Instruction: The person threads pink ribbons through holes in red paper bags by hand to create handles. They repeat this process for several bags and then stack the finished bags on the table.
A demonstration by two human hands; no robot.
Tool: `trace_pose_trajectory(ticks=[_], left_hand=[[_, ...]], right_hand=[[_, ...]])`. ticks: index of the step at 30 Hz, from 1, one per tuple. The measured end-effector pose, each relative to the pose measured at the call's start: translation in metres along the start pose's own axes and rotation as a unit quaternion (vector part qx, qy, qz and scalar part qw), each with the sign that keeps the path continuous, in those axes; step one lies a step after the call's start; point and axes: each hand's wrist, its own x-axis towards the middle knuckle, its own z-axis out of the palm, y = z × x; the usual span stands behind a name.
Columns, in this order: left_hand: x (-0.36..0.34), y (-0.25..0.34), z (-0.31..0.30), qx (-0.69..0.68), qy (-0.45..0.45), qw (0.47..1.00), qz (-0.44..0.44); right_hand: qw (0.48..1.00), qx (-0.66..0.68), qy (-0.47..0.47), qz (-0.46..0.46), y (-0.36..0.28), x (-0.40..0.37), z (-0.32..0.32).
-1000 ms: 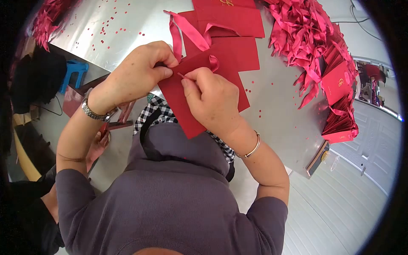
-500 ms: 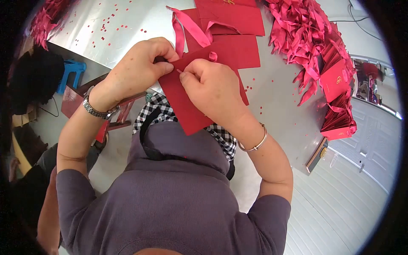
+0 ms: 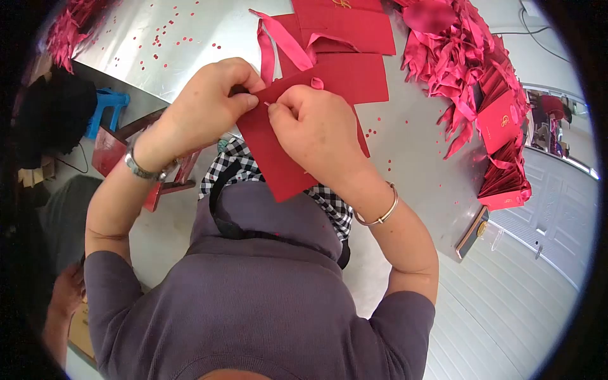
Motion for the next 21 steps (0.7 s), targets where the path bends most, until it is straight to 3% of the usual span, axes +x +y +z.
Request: trace_pose_trajectory(ticks=[2,4,5,7,9,11,14,16,17,21], left_hand=[[-0.006,0.006,0.007,0.137,0.073,0.983,0.098],[-0.011,0.019,0.014,0.167,0.072,0.981,0.073],[-0.012,0.021,0.011,0.161,0.068,0.981,0.086],[-0.011,0.028,0.006,0.147,0.013,0.989,-0.002],[-0.011,0.022,0.014,0.148,0.012,0.988,-0.036],[-0.012,0.030,0.012,0.159,-0.009,0.986,-0.038],[-0.014,0.038,0.013,0.245,-0.002,0.969,0.037],[-0.011,0.033,0.024,0.215,0.052,0.974,0.054],[-0.011,0.033,0.025,0.202,0.046,0.976,0.063],[-0.012,0.046,0.026,0.218,0.071,0.969,0.096]], right_hand=[[0.999,-0.035,0.009,-0.022,0.001,0.002,0.001],[0.995,-0.051,0.037,-0.082,-0.003,0.001,0.000],[0.996,-0.046,0.031,-0.067,-0.005,0.000,-0.001],[0.996,-0.023,0.042,-0.076,-0.002,-0.004,0.002],[0.992,-0.081,0.055,-0.081,-0.002,-0.009,0.006],[0.993,-0.071,0.055,-0.071,0.000,-0.011,0.006],[0.995,-0.040,0.054,-0.079,-0.004,-0.012,0.003],[0.991,-0.060,0.062,-0.101,-0.004,-0.013,0.001],[0.981,-0.132,0.068,-0.127,-0.001,-0.013,0.000],[0.958,-0.202,0.102,-0.174,-0.014,-0.021,-0.003]])
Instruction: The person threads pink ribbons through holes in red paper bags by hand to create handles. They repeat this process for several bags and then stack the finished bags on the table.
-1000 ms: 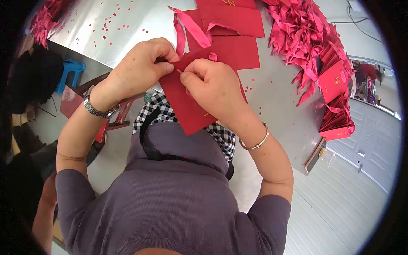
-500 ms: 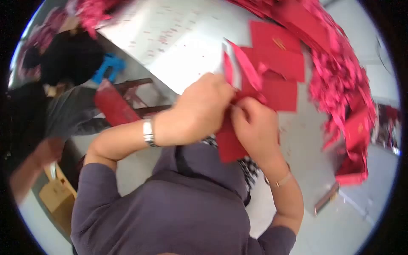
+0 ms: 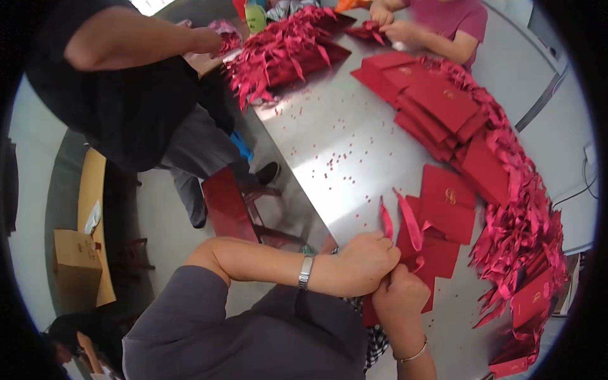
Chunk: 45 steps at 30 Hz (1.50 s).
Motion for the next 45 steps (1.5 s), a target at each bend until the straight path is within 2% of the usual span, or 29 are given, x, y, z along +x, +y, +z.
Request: trace_pose_trajectory(ticks=[2,4,5,6,7,8,9,11,14,15,16,17,18,20,22,23,24,25,26,27,28,30,33,37,45], left_hand=[[0.002,0.003,-0.004,-0.032,-0.022,0.999,-0.038],[0.000,0.002,-0.002,-0.045,-0.016,0.999,-0.023],[-0.001,0.004,-0.001,-0.050,-0.007,0.998,-0.022],[-0.002,0.003,0.000,-0.056,0.002,0.998,-0.020],[0.000,0.002,0.001,-0.056,0.007,0.998,-0.005],[0.001,0.001,0.003,-0.055,0.010,0.998,-0.002],[0.002,0.001,0.001,-0.065,0.014,0.998,-0.008],[0.005,0.005,0.003,-0.083,0.018,0.996,-0.013],[0.012,-0.001,0.000,-0.100,-0.060,0.992,-0.056],[0.012,-0.003,0.002,-0.112,-0.066,0.989,-0.075],[0.012,-0.006,0.005,-0.124,-0.073,0.985,-0.093],[0.012,-0.008,0.010,-0.109,-0.068,0.988,-0.088],[0.013,-0.010,0.010,-0.114,-0.072,0.987,-0.085],[0.016,-0.013,0.012,-0.182,-0.067,0.973,-0.122],[0.017,-0.017,0.016,-0.211,-0.065,0.966,-0.136],[0.019,-0.019,0.014,-0.243,-0.080,0.956,-0.141],[0.019,-0.023,0.020,-0.257,-0.045,0.958,-0.122],[0.022,-0.020,0.009,-0.323,-0.084,0.928,-0.167],[0.022,-0.028,0.017,-0.280,-0.042,0.952,-0.115],[0.024,-0.035,0.024,-0.311,-0.078,0.938,-0.131],[0.027,-0.033,0.013,-0.295,-0.089,0.941,-0.138],[0.031,-0.034,0.005,-0.315,-0.138,0.920,-0.189],[0.030,-0.039,0.000,-0.338,-0.171,0.913,-0.152],[0.031,-0.031,-0.008,-0.294,-0.190,0.922,-0.165],[0.031,-0.032,-0.005,-0.225,-0.166,0.952,-0.126]], right_hand=[[0.999,-0.038,-0.029,0.021,0.004,-0.003,0.001],[0.999,-0.010,-0.026,0.025,0.012,0.000,0.001],[0.978,0.157,-0.069,0.121,0.016,0.001,0.000],[0.918,0.317,-0.111,0.209,0.020,0.002,0.002],[0.944,0.253,-0.094,0.189,0.023,-0.001,0.005],[0.946,0.251,-0.090,0.186,0.022,-0.002,0.004],[0.978,0.167,-0.040,0.119,0.016,-0.003,0.003],[0.999,-0.004,0.031,0.014,0.007,-0.007,0.000],[0.999,-0.047,0.021,0.012,0.012,-0.010,0.004],[0.992,0.091,-0.011,0.086,0.018,-0.009,0.005],[0.960,0.226,-0.040,0.161,0.020,-0.006,0.002],[0.952,0.255,-0.039,0.164,0.017,-0.005,-0.002],[0.952,0.253,-0.038,0.171,0.019,-0.006,0.000],[0.980,0.163,0.007,0.114,0.027,-0.012,0.010],[0.985,0.156,0.012,0.067,0.029,-0.008,0.006],[0.987,0.148,0.017,0.061,0.026,-0.007,0.001],[0.989,0.135,0.002,0.065,0.025,-0.006,-0.002],[0.988,0.136,-0.004,0.073,0.022,-0.006,-0.006],[0.985,0.150,0.008,0.089,0.021,-0.008,-0.007],[0.988,0.130,0.030,0.080,0.022,-0.009,-0.005],[0.990,0.090,0.015,0.104,0.021,-0.009,-0.006],[0.984,0.105,0.016,0.140,0.028,-0.010,-0.001],[0.982,0.109,0.021,0.151,0.030,-0.009,0.003],[0.987,0.108,0.014,0.120,0.031,-0.008,0.004],[0.995,0.074,0.027,0.062,0.030,-0.006,0.005]])
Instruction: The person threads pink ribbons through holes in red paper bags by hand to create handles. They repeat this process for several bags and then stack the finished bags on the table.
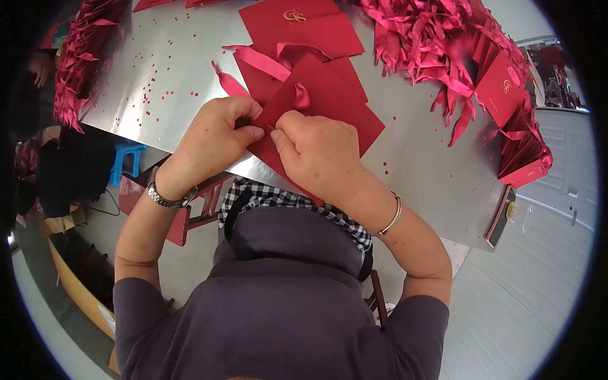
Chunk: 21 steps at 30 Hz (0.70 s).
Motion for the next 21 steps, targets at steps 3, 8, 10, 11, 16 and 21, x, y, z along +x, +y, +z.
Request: trace_pose_trajectory(ticks=[3,8,10,11,16,21], left_hand=[[-0.002,0.001,0.001,-0.051,0.002,0.998,-0.030],[-0.003,0.000,0.003,-0.036,0.024,0.999,-0.002],[-0.004,-0.001,0.005,-0.014,0.036,0.999,0.020],[-0.003,-0.002,0.007,0.016,0.045,0.998,0.049],[0.011,0.004,0.002,0.156,0.038,0.977,0.142],[0.029,0.004,-0.017,0.061,-0.046,0.993,0.087]], right_hand=[[1.000,-0.001,-0.009,0.011,-0.003,0.004,-0.001],[0.990,0.044,-0.100,0.089,-0.006,0.017,-0.011],[0.989,0.011,-0.126,0.074,-0.008,0.025,-0.016],[0.987,-0.022,-0.151,0.058,-0.009,0.029,-0.018],[0.959,-0.195,-0.205,-0.023,-0.035,0.041,-0.026],[0.948,-0.264,-0.158,-0.081,-0.021,0.037,-0.028]])
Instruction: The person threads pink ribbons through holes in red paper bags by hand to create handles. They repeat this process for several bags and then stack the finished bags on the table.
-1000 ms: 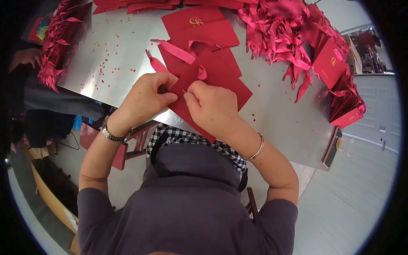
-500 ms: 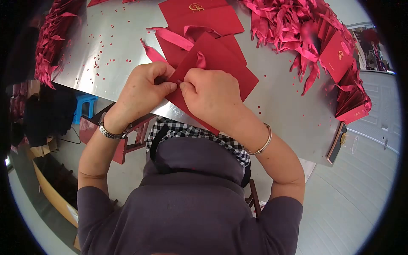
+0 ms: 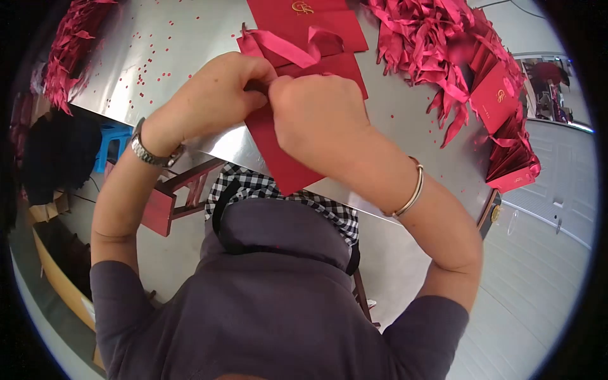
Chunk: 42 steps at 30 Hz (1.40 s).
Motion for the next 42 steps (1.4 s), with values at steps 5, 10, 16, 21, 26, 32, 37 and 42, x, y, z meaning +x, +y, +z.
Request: trace_pose_trajectory(ticks=[5,10,16,21,26,32,37,42], left_hand=[[0.009,-0.017,-0.005,-0.035,-0.036,0.999,0.000],[0.009,-0.010,-0.014,-0.037,-0.067,0.996,-0.041],[0.010,-0.011,-0.018,-0.028,-0.076,0.996,-0.031],[0.011,-0.010,-0.023,-0.026,-0.106,0.994,-0.016],[0.011,-0.016,-0.018,-0.022,-0.099,0.995,0.006],[0.008,-0.013,-0.004,0.012,-0.042,0.998,0.048],[0.001,0.008,0.002,0.150,0.040,0.982,0.105],[0.002,-0.017,0.000,0.012,0.009,0.999,0.034]], right_hand=[[0.978,0.191,0.039,0.078,0.014,-0.011,0.022],[0.962,0.248,0.065,0.099,0.010,-0.012,0.028],[0.951,0.271,0.076,0.125,0.006,-0.010,0.031],[0.945,0.275,0.073,0.161,0.001,-0.006,0.028],[0.927,0.325,0.039,0.181,0.000,0.002,0.025],[0.941,0.288,0.023,0.175,-0.004,0.010,0.015],[0.970,0.188,0.094,0.120,-0.004,0.009,0.022],[0.951,0.260,0.106,0.126,-0.004,-0.005,0.031]])
